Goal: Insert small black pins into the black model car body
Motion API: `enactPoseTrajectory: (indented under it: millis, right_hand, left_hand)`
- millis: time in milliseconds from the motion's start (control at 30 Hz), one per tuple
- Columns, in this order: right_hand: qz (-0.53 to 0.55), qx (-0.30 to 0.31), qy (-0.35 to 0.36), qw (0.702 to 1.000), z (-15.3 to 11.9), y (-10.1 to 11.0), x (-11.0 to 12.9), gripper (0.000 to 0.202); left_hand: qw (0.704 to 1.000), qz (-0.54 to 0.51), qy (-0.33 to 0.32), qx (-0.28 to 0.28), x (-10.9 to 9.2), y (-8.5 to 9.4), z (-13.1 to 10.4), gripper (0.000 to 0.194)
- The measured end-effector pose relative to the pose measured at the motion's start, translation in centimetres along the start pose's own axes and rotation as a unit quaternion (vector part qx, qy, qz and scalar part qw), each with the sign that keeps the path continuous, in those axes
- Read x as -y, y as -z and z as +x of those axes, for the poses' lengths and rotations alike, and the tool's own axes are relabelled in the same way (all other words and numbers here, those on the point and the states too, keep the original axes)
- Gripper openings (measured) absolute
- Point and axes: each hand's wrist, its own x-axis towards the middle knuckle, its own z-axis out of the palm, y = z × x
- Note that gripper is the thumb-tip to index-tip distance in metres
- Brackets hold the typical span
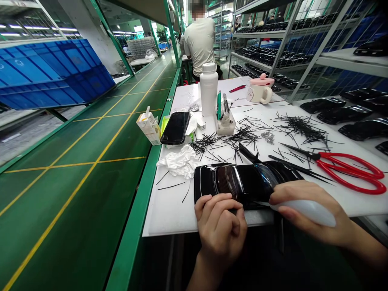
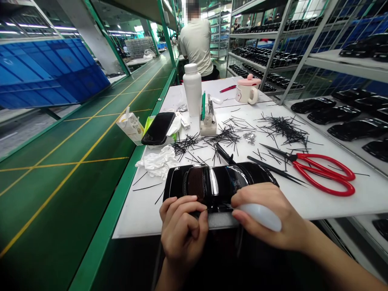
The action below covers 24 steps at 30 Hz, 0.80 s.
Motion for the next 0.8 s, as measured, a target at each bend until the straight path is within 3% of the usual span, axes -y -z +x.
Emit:
enactPoseTrajectory:
  millis: [800]
  right_hand:
    - [0.000, 0.026, 0.031, 0.999, 0.19, 0.25, -0.16, 0.007]
  left_hand:
    - [1.000, -0.001, -0.003, -0.002, -0.04, 0.02, 0.27, 0.037]
